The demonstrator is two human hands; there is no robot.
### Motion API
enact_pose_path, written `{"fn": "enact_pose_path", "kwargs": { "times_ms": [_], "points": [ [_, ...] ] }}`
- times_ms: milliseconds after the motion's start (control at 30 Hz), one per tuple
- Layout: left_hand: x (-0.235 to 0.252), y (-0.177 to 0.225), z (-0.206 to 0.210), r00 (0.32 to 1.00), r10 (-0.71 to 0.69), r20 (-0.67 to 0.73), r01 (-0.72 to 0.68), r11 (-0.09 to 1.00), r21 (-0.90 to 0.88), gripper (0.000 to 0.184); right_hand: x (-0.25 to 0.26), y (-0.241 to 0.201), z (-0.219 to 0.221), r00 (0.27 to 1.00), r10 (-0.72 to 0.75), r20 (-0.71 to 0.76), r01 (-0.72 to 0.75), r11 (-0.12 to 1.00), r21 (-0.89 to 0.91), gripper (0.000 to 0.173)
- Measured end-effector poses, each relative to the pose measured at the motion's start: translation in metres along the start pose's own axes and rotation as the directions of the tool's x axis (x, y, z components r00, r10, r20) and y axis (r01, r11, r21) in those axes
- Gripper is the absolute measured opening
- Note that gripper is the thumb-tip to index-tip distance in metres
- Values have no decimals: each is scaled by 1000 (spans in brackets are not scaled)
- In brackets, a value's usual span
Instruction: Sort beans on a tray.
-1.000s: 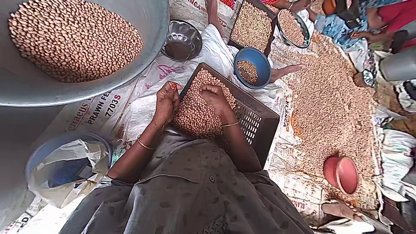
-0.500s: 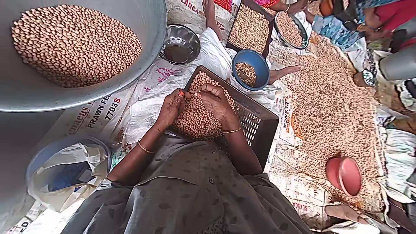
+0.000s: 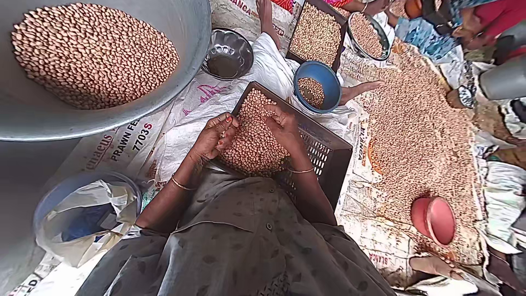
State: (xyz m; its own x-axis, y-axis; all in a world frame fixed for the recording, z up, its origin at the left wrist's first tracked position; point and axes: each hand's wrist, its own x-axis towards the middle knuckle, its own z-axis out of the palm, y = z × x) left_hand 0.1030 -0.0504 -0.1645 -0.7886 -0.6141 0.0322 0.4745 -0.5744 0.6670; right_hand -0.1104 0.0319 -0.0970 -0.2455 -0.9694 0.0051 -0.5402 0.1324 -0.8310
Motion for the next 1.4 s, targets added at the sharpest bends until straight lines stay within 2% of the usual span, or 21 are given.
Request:
{"fn": "enact_pose_path", "kwargs": {
  "times_ms": [100, 200, 333, 467, 533, 567, 633, 667, 700, 733, 767, 833, 900, 933, 1000, 1067, 1167, 1233, 1300, 1367, 1400],
  "points": [
    [3, 0, -5, 999, 46, -12, -47, 989, -137, 32, -15, 8, 13, 995, -26, 95, 51, 961, -272, 24],
    [2, 0, -6, 998, 57, -12, -58, 984, -170, 32, -27, 8, 28, 982, -27, 187, 127, 827, -547, 21],
    [3, 0, -7, 997, 71, -20, -74, 982, -174, 32, -19, 12, 36, 973, 43, 226, 122, 735, -666, 28],
    [3, 0, -6, 996, 79, -29, -83, 982, -169, 34, -14, 15, 38, 972, 65, 227, 101, 754, -649, 25],
    [3, 0, -4, 996, 75, -40, -80, 987, -141, 34, -12, 20, 37, 977, 42, 208, 75, 848, -525, 20],
    [3, 0, -4, 996, 75, -41, -80, 988, -133, 33, -11, 26, 34, 981, 11, 191, 67, 917, -394, 18],
    [3, 0, -6, 996, 83, -30, -86, 988, -129, 33, -6, 43, 27, 988, -37, 152, 36, 999, 14, 14],
    [3, 0, -7, 996, 84, -26, -87, 988, -127, 34, -8, 44, 24, 993, -43, 111, 10, 959, 284, 14],
    [3, 0, -7, 996, 85, -27, -88, 988, -128, 36, -12, 39, 22, 996, -21, 90, -28, 859, 512, 16],
    [3, -1, -7, 996, 86, -24, -88, 987, -134, 37, -14, 35, 19, 994, -11, 111, -63, 764, 642, 19],
    [3, -1, -7, 996, 87, -24, -89, 986, -141, 39, -15, 32, 17, 990, -15, 142, -86, 730, 678, 20],
    [3, -1, -7, 996, 83, -27, -86, 983, -163, 39, -17, 25, 21, 987, -17, 158, -75, 826, 558, 23],
    [3, -1, -8, 996, 79, -31, -84, 979, -187, 38, -20, 15, 31, 995, 7, 102, -27, 979, 204, 25],
    [3, 0, -8, 996, 81, -32, -85, 978, -190, 38, -21, 10, 35, 994, -9, 112, 9, 1000, 7, 23],
    [2, 0, -7, 996, 82, -39, -88, 979, -186, 38, -17, 8, 47, 988, -39, 147, 77, 962, -260, 25],
    [3, 0, -6, 995, 85, -45, -92, 980, -178, 37, -12, 11, 59, 988, -45, 146, 106, 889, -445, 26],
    [3, 1, -6, 996, 82, -43, -88, 983, -164, 36, -5, 17, 67, 990, 7, 142, 72, 839, -539, 27],
    [3, 1, -6, 996, 80, -46, -86, 981, -173, 37, -7, 13, 64, 992, 6, 128, 55, 883, -465, 21],
    [4, 0, -6, 996, 83, -39, -89, 980, -179, 37, -1, 26, 59, 994, 1, 106, 28, 962, -273, 18],
    [4, 0, -8, 996, 85, -30, -89, 979, -181, 36, 2, 39, 51, 997, 7, 75, -16, 993, 121, 13],
    [4, 0, -9, 996, 85, -25, -88, 979, -183, 36, 1, 39, 47, 998, 25, 64, -48, 918, 393, 10]
  ]
}}
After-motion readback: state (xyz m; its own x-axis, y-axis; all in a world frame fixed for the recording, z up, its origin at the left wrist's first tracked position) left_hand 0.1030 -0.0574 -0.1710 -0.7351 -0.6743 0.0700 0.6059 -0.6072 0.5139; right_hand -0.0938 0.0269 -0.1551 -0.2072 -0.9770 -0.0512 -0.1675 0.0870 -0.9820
